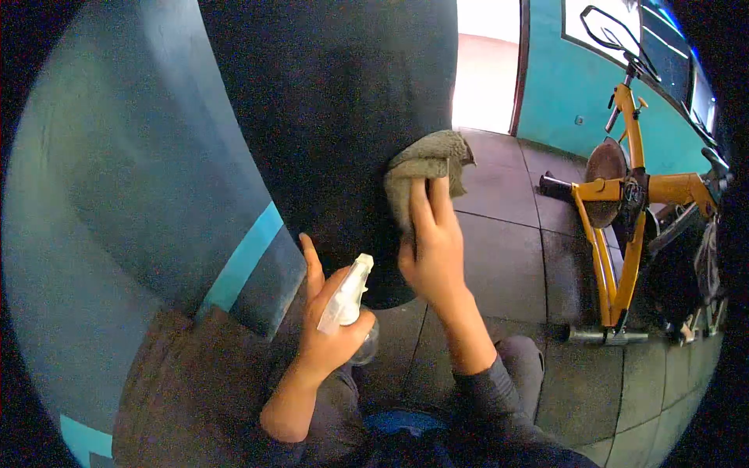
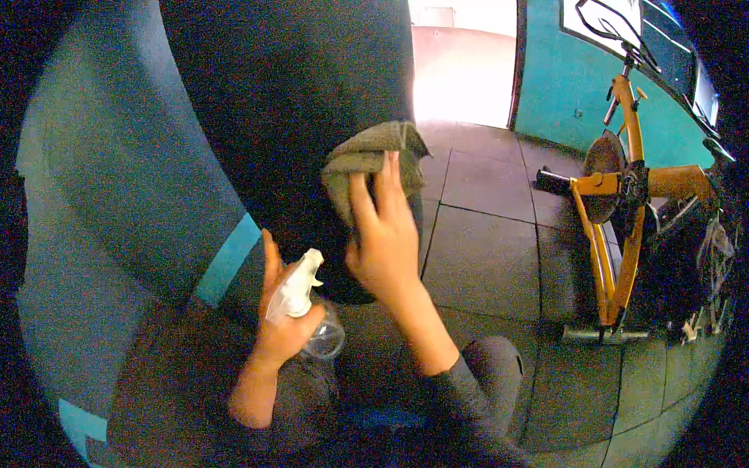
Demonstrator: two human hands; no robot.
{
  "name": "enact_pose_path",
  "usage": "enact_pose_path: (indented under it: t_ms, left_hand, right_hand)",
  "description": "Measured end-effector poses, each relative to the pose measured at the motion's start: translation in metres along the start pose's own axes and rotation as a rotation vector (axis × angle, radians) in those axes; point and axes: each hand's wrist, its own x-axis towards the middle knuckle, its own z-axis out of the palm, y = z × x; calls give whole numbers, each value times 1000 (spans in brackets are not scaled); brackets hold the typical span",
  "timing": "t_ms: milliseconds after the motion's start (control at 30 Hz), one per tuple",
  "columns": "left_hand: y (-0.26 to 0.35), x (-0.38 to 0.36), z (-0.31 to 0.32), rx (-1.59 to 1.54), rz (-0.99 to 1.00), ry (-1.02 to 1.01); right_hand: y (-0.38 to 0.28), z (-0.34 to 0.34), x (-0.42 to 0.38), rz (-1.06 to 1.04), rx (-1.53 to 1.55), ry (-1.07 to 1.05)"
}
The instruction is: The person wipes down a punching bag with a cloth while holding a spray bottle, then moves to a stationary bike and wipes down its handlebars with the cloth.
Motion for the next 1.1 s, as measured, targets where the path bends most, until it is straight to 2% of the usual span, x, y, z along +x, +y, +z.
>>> enact_pose_path:
  t_ms: [67,267,300,400,467,533,600,633,667,733,767,800,833,900,967,1000,1067,1100]
  left_hand:
    - [0,0,-1,2,10,21]
    - [-2,2,-8,55,63,15]
    - [-3,1,-8,62,67,-18]
    - [-4,3,-7,124,116,0]
    - [-3,3,-8,171,136,5]
    - [-2,2,-4,206,146,10]
    - [2,1,-1,-21,13,27]
    - [4,0,1,-96,-36,37]
    - [4,1,0,-67,-29,44]
    - [4,2,-4,-27,-26,60]
    - [2,2,-6,117,85,91]
    - [0,3,-7,188,141,107]
    - [-3,3,-7,260,197,128]
    - [-7,1,-6,200,105,81]
    - [-5,-1,-4,64,17,62]
    - [-4,0,-4,-49,-37,56]
    - [-2,0,-2,-32,7,48]
    - [-2,1,0,-20,37,37]
  right_hand:
    - [26,10,-4,19,-9,28]
    - [86,27,-21,318,220,83]
    - [95,28,-26,380,266,24]
    - [69,22,-26,296,124,21]
    - [28,11,-17,210,129,-8]
    - [-3,10,-13,70,106,-38]
    - [-10,19,-16,7,124,-37]
    - [-1,27,-22,47,162,-31]
    - [15,34,-31,11,114,-21]
    - [16,25,-25,55,254,-2]
    - [23,29,-24,66,258,70]
    - [42,35,-31,199,259,32]
    - [57,42,-37,266,267,80]
    - [86,49,-49,327,272,129]
    - [105,51,-58,741,544,-31]
    - [102,51,-60,735,546,-23]
    - [95,56,-63,482,379,34]
    - [63,41,-49,365,339,37]
